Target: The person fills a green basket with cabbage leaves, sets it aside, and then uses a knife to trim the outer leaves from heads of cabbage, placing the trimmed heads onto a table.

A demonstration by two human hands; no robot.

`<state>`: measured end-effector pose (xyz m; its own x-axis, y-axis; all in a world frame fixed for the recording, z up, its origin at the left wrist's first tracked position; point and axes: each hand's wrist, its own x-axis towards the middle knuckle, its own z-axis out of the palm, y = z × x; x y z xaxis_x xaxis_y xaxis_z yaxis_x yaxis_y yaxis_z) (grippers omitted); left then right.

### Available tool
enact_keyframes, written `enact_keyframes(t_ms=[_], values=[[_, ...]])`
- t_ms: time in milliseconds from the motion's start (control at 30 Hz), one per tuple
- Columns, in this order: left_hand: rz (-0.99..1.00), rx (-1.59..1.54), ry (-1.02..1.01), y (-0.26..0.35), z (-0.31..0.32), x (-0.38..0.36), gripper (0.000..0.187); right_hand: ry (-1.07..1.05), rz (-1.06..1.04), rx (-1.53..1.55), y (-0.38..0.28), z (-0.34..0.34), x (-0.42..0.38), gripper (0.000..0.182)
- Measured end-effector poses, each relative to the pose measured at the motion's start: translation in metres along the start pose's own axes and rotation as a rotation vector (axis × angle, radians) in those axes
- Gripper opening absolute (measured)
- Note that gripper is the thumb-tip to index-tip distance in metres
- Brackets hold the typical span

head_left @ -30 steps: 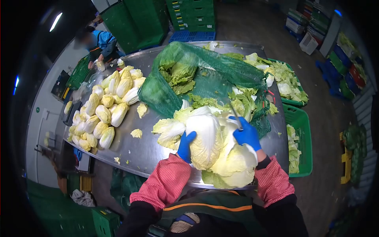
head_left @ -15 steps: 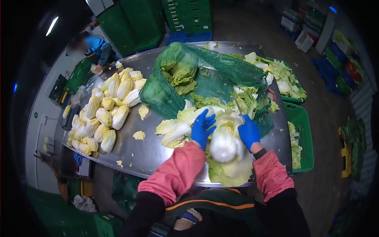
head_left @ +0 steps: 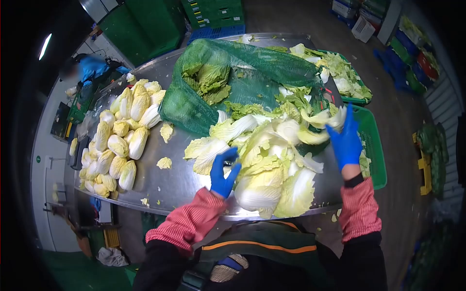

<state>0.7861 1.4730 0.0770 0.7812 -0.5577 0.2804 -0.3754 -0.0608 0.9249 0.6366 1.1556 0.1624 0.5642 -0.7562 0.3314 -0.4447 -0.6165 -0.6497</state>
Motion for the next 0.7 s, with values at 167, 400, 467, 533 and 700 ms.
enact_keyframes(t_ms=[167,400,467,533,700], values=[[-0.021,0.324,-0.414,0.010,-0.015,-0.062,0.082,-0.611,-0.054,0.107,-0.038,0.051,-0.105,0.108],[-0.241,0.409,-0.419,-0.016,0.013,-0.056,0.109,-0.556,-0.185,-0.158,-0.013,0.104,-0.090,0.093],[-0.203,0.399,-0.418,-0.030,0.012,-0.049,0.100,-0.747,-0.119,0.090,0.021,0.140,-0.075,0.081],[-0.503,-0.089,-0.258,-0.063,0.012,-0.047,0.087,-0.875,0.041,0.220,0.022,0.149,-0.075,0.068],[-1.292,-0.807,-0.216,-0.108,-0.031,-0.068,0.056,-0.748,0.160,0.188,-0.005,0.141,-0.088,0.051]])
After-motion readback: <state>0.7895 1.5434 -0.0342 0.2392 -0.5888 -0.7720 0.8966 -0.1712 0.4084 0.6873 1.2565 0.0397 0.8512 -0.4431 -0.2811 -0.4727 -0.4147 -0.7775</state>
